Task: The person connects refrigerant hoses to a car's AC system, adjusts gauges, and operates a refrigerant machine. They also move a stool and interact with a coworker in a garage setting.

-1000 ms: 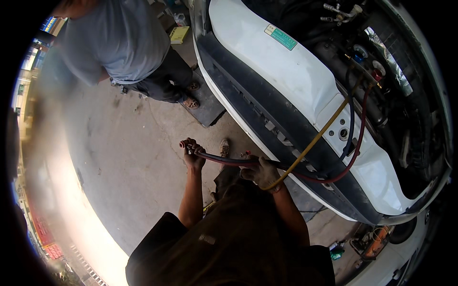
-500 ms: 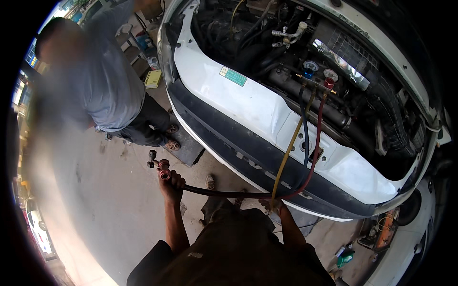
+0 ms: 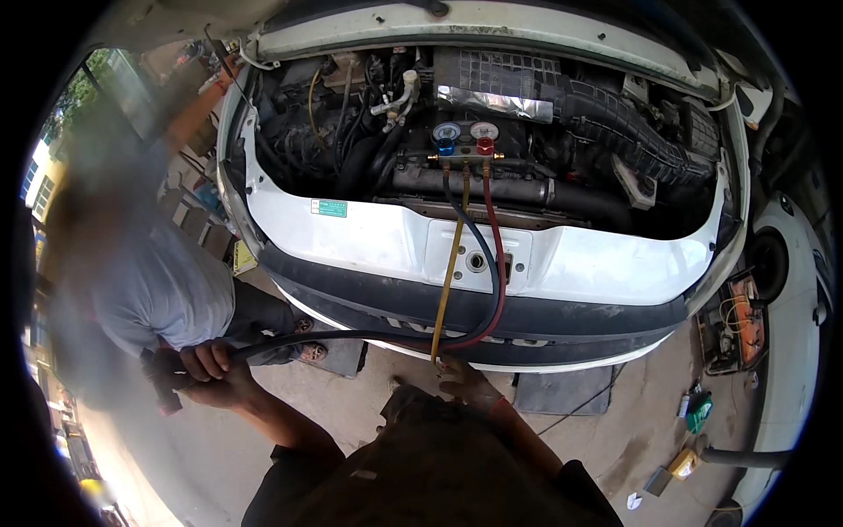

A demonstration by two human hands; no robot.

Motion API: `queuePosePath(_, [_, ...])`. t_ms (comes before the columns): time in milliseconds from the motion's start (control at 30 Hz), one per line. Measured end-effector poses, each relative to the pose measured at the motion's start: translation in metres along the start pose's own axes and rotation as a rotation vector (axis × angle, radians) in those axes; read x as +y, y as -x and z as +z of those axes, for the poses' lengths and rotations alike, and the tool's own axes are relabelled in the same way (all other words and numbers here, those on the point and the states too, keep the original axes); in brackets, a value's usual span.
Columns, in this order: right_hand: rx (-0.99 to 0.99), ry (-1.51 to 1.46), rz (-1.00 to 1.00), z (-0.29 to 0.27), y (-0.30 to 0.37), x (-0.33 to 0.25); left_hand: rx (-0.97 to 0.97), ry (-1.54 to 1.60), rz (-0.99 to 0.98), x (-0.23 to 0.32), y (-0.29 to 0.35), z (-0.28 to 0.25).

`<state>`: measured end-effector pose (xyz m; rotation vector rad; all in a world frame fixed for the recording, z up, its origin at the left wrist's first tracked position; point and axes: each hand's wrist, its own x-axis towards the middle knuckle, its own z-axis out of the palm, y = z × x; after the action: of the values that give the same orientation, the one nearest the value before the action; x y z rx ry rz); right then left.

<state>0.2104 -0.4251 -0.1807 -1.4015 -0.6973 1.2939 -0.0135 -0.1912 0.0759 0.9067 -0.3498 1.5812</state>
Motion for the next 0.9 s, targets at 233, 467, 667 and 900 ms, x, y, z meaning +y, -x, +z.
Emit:
queuePosePath(233, [-0.243,0.087,0.108,-0.002,-0.007,-0.077,0.048,0.012,-0.049,-0.032,-0.004,0.037])
queuePosePath(467, [-0.062,-0.040,0.111,-0.019,-0.016,-0.045,0.275,0.201,-0.148,-0.024,-0.001,0.005])
queuePosePath(667, [0.389,-0.695,-0.121,-0.017,-0.023,-0.022,0.652,0.207,-0.281,-0.015,0.036,-0.052])
queuePosePath(900, [0.182,-0.632,-0.524,-0.031,0.028,-0.083,1.475,-0.312,-0.340,-0.027,0.116,-0.121])
